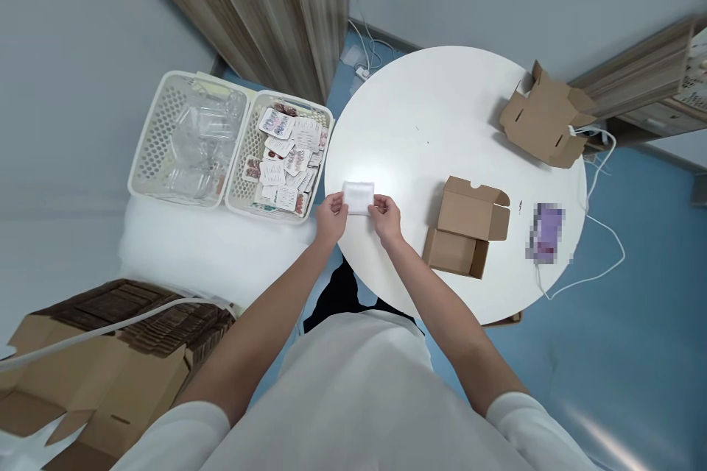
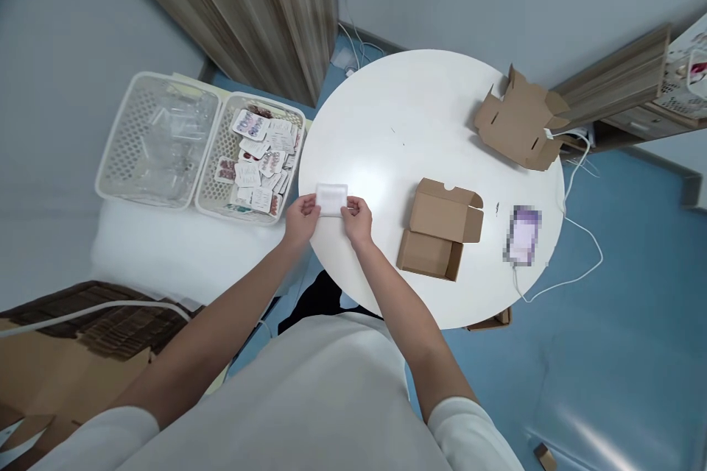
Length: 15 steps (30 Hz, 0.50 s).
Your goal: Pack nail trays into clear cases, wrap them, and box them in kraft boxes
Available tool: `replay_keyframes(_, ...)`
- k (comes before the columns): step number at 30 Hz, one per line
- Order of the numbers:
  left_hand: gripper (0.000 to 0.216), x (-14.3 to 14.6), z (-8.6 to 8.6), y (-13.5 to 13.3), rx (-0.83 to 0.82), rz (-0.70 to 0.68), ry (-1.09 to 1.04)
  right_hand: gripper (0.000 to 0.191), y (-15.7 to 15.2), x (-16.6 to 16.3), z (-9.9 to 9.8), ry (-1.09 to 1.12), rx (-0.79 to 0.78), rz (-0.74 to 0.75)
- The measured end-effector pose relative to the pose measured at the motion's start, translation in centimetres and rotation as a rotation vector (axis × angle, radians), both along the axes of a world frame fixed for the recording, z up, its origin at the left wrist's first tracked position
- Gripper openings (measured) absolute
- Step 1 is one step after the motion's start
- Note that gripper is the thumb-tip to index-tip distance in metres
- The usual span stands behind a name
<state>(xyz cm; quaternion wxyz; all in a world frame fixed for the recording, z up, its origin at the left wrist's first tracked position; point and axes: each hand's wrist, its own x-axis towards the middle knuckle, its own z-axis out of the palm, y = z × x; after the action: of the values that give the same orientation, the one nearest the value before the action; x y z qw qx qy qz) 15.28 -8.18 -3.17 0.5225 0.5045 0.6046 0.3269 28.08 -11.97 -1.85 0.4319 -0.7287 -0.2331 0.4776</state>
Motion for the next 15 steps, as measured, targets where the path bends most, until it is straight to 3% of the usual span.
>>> replay_keyframes(7, 0.031, 1.2, 0.9, -3.0, -0.065, 0.022, -0.043, 0.029, -3.1, 1.5, 0.6, 0.086, -0.007, -0.033)
replay_keyframes(15, 0.031, 4.9, 4.0, -7.9, 0.003, 0.027, -0.009, 0.028, -7.4, 5.3, 3.0, 0.104, 0.058, -0.023)
